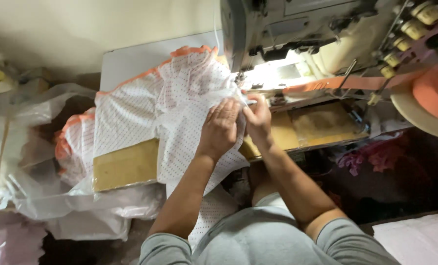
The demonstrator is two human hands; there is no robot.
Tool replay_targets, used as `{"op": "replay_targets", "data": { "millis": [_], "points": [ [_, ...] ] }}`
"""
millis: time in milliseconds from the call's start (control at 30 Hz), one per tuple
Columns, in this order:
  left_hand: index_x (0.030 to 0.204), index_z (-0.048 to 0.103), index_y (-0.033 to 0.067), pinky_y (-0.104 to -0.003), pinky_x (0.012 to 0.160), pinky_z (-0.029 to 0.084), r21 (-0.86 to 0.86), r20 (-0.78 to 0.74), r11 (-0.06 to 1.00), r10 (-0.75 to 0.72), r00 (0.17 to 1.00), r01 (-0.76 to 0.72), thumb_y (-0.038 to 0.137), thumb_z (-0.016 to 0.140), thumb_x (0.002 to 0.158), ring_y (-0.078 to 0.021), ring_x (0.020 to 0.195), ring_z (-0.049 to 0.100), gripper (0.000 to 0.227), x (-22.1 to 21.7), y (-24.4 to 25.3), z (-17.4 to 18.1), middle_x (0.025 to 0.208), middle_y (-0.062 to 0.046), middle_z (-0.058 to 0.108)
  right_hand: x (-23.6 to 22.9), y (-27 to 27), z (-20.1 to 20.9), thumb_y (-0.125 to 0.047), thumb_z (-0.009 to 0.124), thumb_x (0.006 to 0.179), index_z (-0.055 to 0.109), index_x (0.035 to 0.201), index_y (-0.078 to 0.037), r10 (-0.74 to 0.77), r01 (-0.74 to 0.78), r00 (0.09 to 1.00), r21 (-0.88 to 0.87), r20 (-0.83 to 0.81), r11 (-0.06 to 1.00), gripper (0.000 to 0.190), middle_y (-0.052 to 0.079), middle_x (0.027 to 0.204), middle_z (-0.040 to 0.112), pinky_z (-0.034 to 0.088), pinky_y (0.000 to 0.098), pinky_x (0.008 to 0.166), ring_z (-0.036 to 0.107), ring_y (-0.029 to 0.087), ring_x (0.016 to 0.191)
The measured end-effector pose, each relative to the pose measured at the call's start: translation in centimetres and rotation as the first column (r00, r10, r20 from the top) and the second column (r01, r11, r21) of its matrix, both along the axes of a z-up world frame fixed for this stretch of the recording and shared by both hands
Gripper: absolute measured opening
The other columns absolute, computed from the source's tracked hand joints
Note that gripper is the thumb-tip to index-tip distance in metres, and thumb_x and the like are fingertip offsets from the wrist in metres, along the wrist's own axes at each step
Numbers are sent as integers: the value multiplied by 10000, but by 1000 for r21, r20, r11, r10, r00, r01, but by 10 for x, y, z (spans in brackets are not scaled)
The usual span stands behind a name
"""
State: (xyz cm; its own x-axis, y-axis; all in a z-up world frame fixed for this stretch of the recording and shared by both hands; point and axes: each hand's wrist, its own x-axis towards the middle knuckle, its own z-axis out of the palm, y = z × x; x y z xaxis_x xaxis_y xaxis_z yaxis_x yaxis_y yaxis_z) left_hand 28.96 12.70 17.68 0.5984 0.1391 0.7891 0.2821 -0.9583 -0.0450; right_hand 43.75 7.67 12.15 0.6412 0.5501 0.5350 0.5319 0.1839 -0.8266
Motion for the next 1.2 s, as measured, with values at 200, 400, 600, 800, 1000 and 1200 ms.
{"op": "replay_targets", "data": {
  "millis": [200,400,600,800,1000,1200],
  "points": [
    [1344,647,92,-457,936,500,-112,-147,983,125,981,-142,316,576,884,-312,1099,592,517,14,5,-11,1252,-125,625,-28,-31,-53,-126,741,920,617,1049,-85,346,-306,752,167,-562,937,184,6,919,637,507,270,760,564,94,844],
    [1238,733,154,-428,896,477,-50,-128,982,176,976,-183,348,574,913,-277,1116,554,411,26,2,1,1302,-96,606,-44,-42,-27,-56,657,969,740,1064,-56,464,-428,665,210,-585,879,126,38,1002,728,537,313,880,634,103,931],
    [1278,662,154,-475,918,518,-196,-121,976,73,990,-96,315,645,833,-299,1109,624,474,34,29,-5,1299,-96,615,-31,-17,-33,-56,523,1031,661,1260,35,522,-376,603,361,-604,853,283,152,1244,687,509,404,1004,640,183,1089],
    [1117,775,319,-442,1044,397,-177,-160,983,-81,984,52,368,623,913,-221,1147,597,259,22,42,-4,1176,12,609,-26,-25,-19,-45,622,988,699,1075,-29,477,-405,679,258,-557,877,118,-3,940,644,531,322,854,561,99,866],
    [1181,767,367,-524,1072,354,-279,-202,959,-2,979,-56,450,580,950,-259,1207,548,308,31,41,-7,1224,-12,570,-8,-45,-12,-120,652,987,645,848,-92,382,-405,842,21,-380,914,142,-64,687,464,400,247,639,436,67,691],
    [1234,739,364,-703,1119,266,-431,-336,880,47,941,-198,455,567,959,-355,1414,432,336,11,-1,15,1511,-90,449,10,-35,14,-95,688,950,563,777,-157,283,-285,869,58,-406,957,222,-114,677,364,278,215,571,336,36,640]
  ]
}}
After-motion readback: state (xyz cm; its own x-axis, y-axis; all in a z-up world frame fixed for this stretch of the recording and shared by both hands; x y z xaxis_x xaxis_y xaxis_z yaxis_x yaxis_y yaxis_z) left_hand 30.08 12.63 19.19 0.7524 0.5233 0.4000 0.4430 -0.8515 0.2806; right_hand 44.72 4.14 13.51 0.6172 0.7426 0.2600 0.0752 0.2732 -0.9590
